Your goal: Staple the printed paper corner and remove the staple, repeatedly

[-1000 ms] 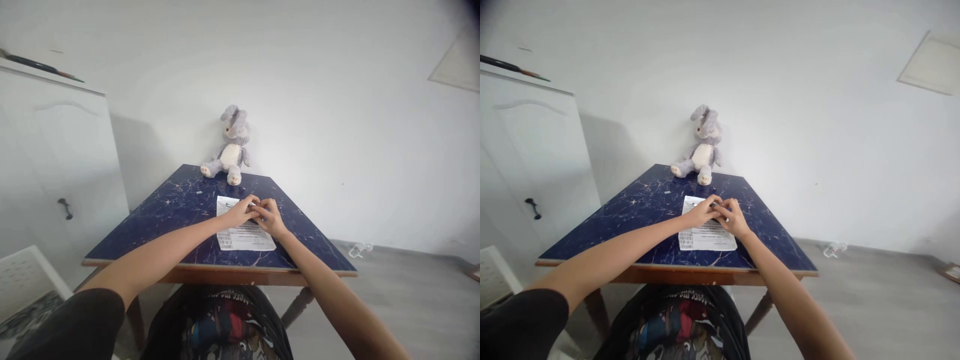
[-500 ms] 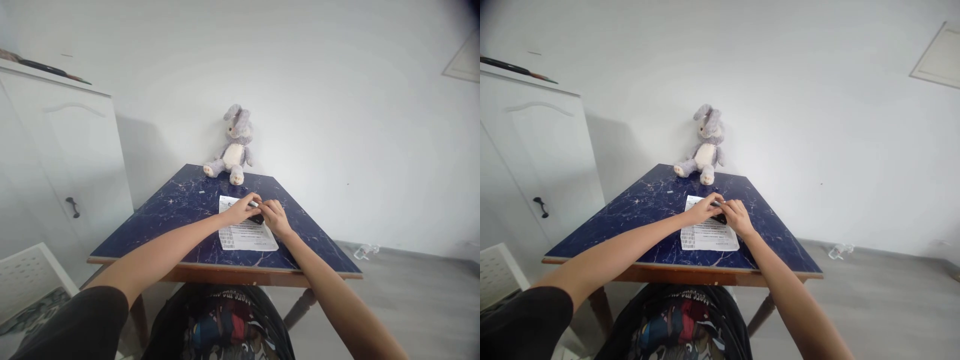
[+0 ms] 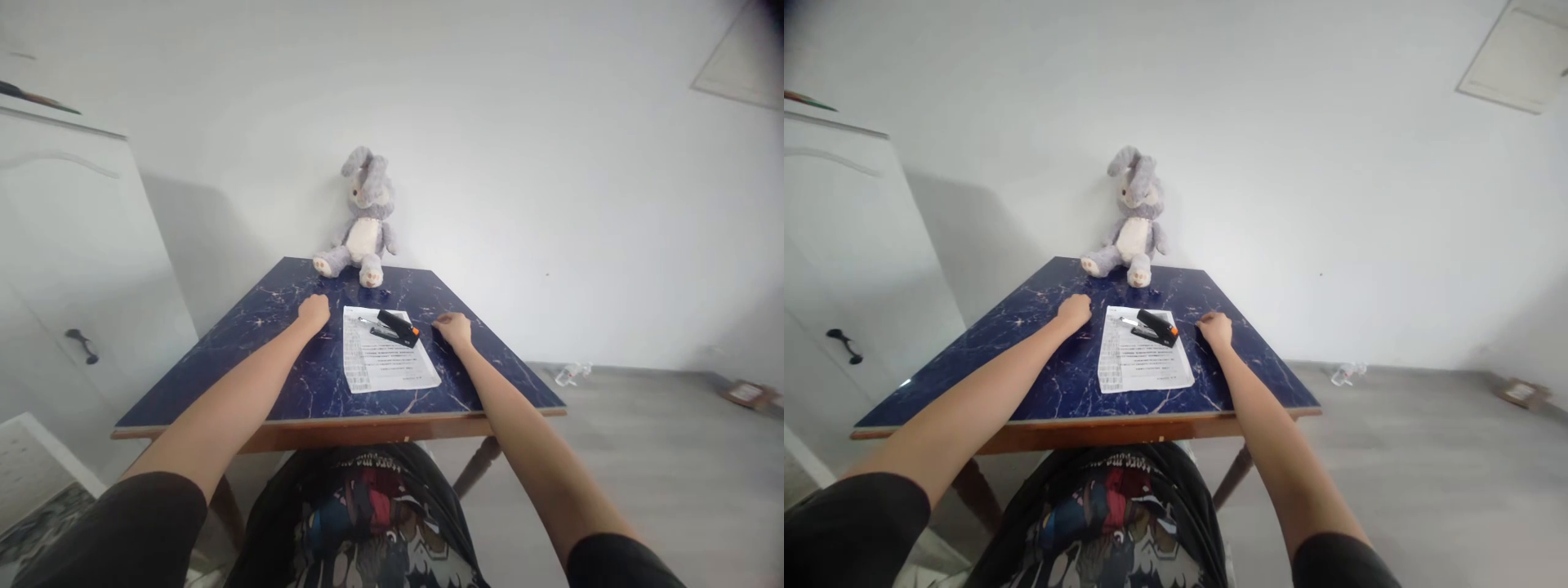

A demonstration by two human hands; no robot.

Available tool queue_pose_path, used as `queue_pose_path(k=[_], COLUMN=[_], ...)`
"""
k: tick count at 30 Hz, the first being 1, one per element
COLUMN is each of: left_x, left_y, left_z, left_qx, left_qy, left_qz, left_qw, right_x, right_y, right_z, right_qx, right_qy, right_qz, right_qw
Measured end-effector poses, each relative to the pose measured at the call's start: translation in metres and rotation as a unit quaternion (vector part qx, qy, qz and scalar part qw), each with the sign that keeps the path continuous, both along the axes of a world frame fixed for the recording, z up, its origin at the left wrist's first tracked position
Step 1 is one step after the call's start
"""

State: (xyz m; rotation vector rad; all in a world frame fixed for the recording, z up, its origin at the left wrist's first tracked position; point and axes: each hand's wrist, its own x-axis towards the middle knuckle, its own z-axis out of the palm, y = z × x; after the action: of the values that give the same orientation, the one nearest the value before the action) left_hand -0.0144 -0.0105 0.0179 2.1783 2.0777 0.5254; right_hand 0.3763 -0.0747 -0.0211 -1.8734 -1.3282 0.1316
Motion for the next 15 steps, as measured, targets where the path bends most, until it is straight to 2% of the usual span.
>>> queue_pose_path(k=[4,7,12,15], left_x=[0.012,0.015,0.015,0.015], left_y=[-0.010,-0.018,-0.016,-0.006], left_z=[0.011,0.016,0.014,0.007], left_qx=[0.037,0.045,0.040,0.058], left_qy=[0.086,0.107,0.096,0.022], left_qz=[0.010,0.004,-0.001,-0.050], left_qw=[0.996,0.993,0.995,0.997], right_x=[0.002,0.005,0.002,0.002], right_y=[0.000,0.000,0.005,0.008], right_z=[0.002,0.002,0.002,0.000], right_qx=[0.018,0.009,0.005,0.000], right_qy=[0.070,0.106,0.112,0.113], right_qz=[-0.007,0.015,0.064,0.087], right_qw=[0.997,0.994,0.992,0.990])
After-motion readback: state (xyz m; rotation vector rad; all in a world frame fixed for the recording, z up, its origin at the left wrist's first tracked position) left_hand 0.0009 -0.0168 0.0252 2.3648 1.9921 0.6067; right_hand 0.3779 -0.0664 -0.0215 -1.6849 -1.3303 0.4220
